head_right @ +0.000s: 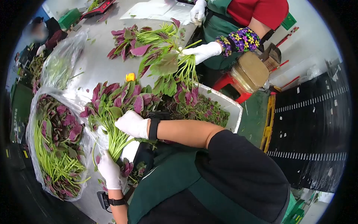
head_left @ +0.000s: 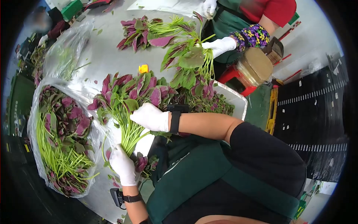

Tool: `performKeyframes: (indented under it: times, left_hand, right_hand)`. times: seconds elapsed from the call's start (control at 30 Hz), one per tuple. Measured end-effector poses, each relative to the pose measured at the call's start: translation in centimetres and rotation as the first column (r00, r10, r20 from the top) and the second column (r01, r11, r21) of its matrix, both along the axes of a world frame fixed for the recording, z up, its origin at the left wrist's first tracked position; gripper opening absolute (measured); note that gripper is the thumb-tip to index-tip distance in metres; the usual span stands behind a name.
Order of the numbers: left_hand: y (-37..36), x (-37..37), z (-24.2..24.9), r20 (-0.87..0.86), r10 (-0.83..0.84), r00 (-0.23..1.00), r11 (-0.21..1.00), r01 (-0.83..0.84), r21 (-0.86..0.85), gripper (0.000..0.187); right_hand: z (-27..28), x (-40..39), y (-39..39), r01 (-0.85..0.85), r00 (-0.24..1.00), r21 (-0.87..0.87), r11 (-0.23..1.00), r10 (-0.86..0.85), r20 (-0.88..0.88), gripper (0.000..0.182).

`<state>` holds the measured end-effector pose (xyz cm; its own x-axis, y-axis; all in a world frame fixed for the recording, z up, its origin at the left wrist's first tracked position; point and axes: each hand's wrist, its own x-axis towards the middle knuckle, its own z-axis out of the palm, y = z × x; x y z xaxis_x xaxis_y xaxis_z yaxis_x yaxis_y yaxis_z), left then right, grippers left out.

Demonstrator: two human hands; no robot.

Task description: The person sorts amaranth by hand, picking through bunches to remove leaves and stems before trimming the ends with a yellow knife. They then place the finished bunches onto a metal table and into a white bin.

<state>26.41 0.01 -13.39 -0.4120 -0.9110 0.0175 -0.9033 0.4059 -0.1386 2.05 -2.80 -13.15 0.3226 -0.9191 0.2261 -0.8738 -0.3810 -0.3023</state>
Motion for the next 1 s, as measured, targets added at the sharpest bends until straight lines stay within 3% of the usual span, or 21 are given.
performKeyframes:
  times: [0.1, 0.23, 0.33, 0.37, 0.47, 0.53, 0.6, 0.67, 0.7, 0.77, 0.9, 1.0]
  left_hand:
    - [-0.1, 0.3, -0.3, -0.005, 0.004, 1.0, 1.0, -0.004, 0.018, 0.035]
    - [-0.2, 0.3, -0.5, -0.024, 0.0, 1.0, 1.0, 0.0, 0.005, 0.036]
    - [0.0, 0.3, -0.4, -0.053, -0.006, 0.999, 1.0, 0.005, -0.019, 0.037]
    - [0.1, 0.2, -0.3, -0.06, -0.003, 0.998, 1.0, 0.002, -0.023, 0.036]
    - [-0.1, 1.0, -1.6, -0.046, -0.034, 0.998, 0.999, 0.032, -0.044, 0.034]
    - [0.0, 0.7, -1.3, -0.076, -0.053, 0.996, 0.995, 0.047, -0.084, 0.027]
    - [-0.1, 1.1, -1.6, -0.057, -0.094, 0.994, 0.989, 0.087, -0.116, 0.046]
    - [0.0, 0.6, -0.7, -0.07, -0.061, 0.996, 0.994, 0.054, -0.091, 0.042]
    - [0.0, 0.1, -0.2, -0.099, -0.08, 0.992, 0.983, 0.062, -0.174, 0.015]
    - [0.0, 0.1, -0.2, -0.085, -0.041, 0.996, 0.991, 0.03, -0.128, 0.015]
    - [-0.1, 0.2, 0.0, -0.066, -0.06, 0.996, 0.989, 0.051, -0.136, 0.017]
    - [0.0, 0.1, -0.1, -0.02, -0.042, 0.999, 0.99, 0.039, -0.136, 0.015]
  right_hand:
    - [0.4, 0.1, -0.4, -0.02, 0.998, 0.039, 0.999, 0.022, -0.053, 0.009]
    - [2.0, 0.6, -0.2, -0.074, 0.988, -0.064, 0.995, 0.064, -0.144, 0.005]
    - [2.6, 0.8, 0.5, -0.097, 0.993, -0.275, 0.956, 0.076, -0.086, 0.005]
    - [2.9, 1.1, 0.7, -0.11, 0.99, -0.223, 0.969, 0.085, -0.116, 0.008]
    - [5.0, 0.7, 1.7, -0.159, 0.982, -0.371, 0.915, 0.108, -0.153, 0.007]
    - [5.0, -0.4, 1.1, -0.169, 0.982, -0.324, 0.931, 0.132, -0.133, 0.004]
    - [4.8, -1.8, 0.6, -0.156, 0.985, -0.202, 0.967, 0.138, -0.103, 0.004]
    - [3.8, -2.4, 0.3, -0.161, 0.984, -0.198, 0.967, 0.173, 0.048, 0.006]
    - [3.8, -2.5, 0.1, -0.169, 0.982, -0.192, 0.967, 0.182, 0.054, 0.007]
    - [3.6, -2.8, -0.3, -0.181, 0.98, -0.186, 0.966, 0.194, 0.054, 0.008]
    - [4.4, -6.3, -0.8, -0.052, 0.999, -0.242, 0.969, 0.047, -0.026, 0.008]
    - [5.1, -11.4, 0.5, 0.11, 0.993, -0.27, 0.956, -0.097, 0.061, 0.009]
